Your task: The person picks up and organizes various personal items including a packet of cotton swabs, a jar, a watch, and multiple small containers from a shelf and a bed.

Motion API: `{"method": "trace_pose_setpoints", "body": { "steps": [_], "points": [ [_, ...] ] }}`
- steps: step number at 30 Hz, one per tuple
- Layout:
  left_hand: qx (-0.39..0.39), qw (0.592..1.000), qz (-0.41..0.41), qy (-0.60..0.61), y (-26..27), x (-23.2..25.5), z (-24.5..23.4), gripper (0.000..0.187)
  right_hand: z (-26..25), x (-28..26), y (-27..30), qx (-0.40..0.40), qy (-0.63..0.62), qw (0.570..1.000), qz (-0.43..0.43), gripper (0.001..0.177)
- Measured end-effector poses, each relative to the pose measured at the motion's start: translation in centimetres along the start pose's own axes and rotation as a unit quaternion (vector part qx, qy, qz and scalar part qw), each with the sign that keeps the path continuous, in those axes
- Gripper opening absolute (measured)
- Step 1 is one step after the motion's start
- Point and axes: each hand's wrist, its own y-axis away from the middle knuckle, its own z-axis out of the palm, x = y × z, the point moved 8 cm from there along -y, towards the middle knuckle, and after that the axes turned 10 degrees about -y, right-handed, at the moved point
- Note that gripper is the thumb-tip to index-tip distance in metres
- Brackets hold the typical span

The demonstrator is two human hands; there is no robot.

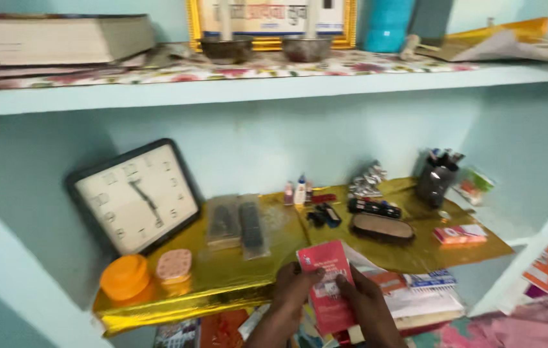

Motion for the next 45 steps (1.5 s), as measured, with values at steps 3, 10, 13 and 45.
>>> {"method": "trace_pose_setpoints", "body": {
  "steps": [3, 10, 13, 45],
  "points": [
    [0.011, 0.999, -0.011, 0.035, 1.6, 3.6, -2.4, 0.022, 4.6, -2.6, 0.2, -0.010, 0.007, 0.999, 0.038, 0.048],
    [0.044, 0.996, 0.057, -0.046, 2.1, 11.9, -6.2, 0.030, 12.4, -9.1, 0.3, -0.064, 0.023, 0.998, 0.012, 0.040],
    [0.032, 0.998, 0.054, -0.016, 1.5, 12.6, -7.6, 0.030, 14.1, -9.3, -0.7, -0.081, -0.009, 0.997, 0.012, 0.039],
    [0.085, 0.994, 0.030, -0.059, -6.5, 3.4, -5.0, 0.034, 6.5, 1.2, -8.8, 0.008, 0.022, 1.000, 0.001, 0.042]
  ]
}}
